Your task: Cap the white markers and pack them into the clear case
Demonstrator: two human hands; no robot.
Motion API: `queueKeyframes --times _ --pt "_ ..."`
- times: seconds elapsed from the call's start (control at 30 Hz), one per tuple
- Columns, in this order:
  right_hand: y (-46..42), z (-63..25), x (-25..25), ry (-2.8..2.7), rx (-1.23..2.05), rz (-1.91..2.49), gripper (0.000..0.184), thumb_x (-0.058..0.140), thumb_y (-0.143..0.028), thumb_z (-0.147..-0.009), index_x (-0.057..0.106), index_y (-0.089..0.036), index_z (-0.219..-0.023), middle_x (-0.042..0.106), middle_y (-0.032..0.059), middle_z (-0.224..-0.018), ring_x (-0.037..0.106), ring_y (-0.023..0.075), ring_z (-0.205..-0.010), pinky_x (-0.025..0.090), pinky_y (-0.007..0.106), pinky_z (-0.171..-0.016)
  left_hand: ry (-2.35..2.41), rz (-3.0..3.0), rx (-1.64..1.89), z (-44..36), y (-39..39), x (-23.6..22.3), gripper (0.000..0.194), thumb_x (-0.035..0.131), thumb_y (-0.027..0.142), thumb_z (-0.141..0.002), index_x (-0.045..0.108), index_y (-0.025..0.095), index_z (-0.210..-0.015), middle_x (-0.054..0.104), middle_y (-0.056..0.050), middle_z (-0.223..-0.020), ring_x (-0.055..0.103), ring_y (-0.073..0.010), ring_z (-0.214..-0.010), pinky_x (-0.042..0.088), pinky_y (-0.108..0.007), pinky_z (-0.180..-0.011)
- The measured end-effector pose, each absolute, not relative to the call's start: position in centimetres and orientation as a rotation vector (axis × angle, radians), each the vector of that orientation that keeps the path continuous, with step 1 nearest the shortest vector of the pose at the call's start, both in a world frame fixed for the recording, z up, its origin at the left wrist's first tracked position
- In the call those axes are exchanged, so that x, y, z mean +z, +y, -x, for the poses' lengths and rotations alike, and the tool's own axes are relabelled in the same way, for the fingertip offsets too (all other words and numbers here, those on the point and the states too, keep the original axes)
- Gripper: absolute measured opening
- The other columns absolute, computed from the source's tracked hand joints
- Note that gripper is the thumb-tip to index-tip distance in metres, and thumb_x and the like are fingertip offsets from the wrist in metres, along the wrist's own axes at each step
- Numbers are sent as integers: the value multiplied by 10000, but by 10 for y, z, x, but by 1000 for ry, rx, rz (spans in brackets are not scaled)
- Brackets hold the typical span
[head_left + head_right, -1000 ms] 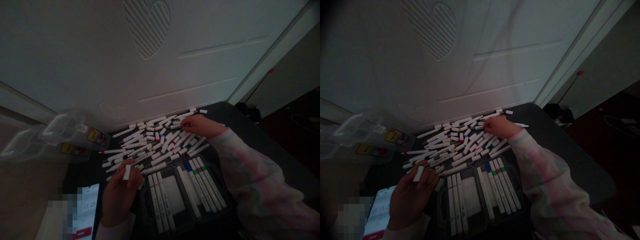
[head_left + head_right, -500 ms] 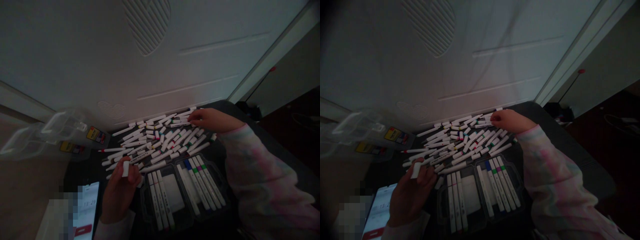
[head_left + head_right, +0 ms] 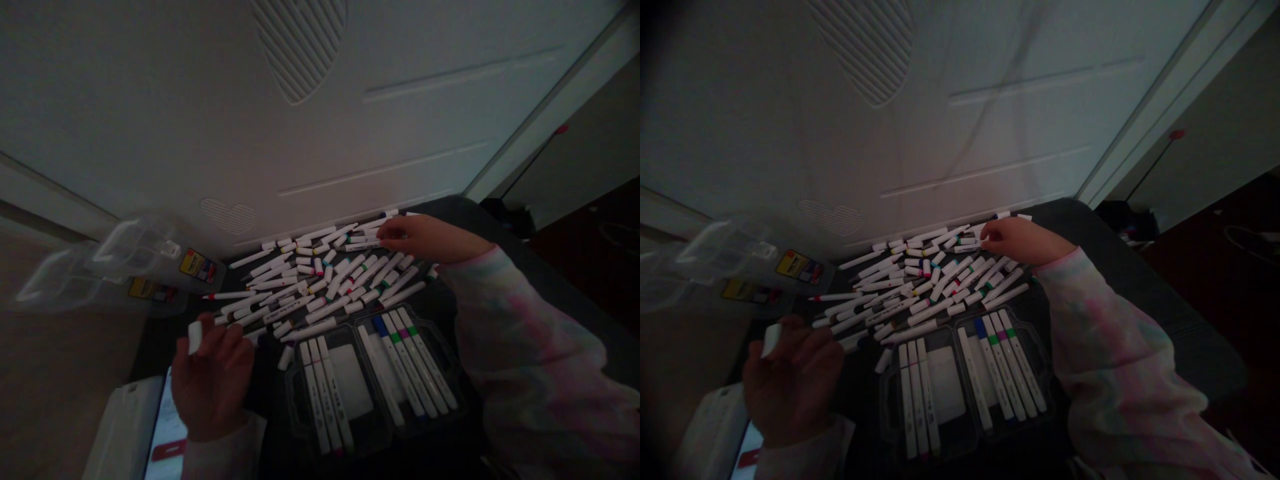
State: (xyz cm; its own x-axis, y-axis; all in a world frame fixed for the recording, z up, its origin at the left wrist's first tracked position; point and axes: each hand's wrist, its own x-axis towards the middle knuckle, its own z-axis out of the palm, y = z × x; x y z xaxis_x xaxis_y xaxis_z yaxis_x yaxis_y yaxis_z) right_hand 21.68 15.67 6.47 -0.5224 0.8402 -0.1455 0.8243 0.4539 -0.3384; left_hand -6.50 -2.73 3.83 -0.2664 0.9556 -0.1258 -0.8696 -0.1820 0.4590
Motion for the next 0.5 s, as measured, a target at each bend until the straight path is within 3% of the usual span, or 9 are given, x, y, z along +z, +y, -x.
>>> queueKeyframes --times 0.3,0.5 --pt "159 -217 62 -2632 627 1487 295 444 -363 -793 614 -165 -929 644 43 -800 567 144 -689 403 248 -603 447 -232 1857 74 -28 42 309 681 235 -661 479 203 -893 572 93 -610 485 -39 -529 396 -143 -468" --pt "159 -218 63 -2625 607 1505 310 442 -367 -794 603 -164 -963 648 48 -816 570 150 -700 403 254 -612 433 -280 1894 82 -30 45 217 601 165 -706 484 200 -885 629 108 -664 501 -27 -520 400 -118 -449"
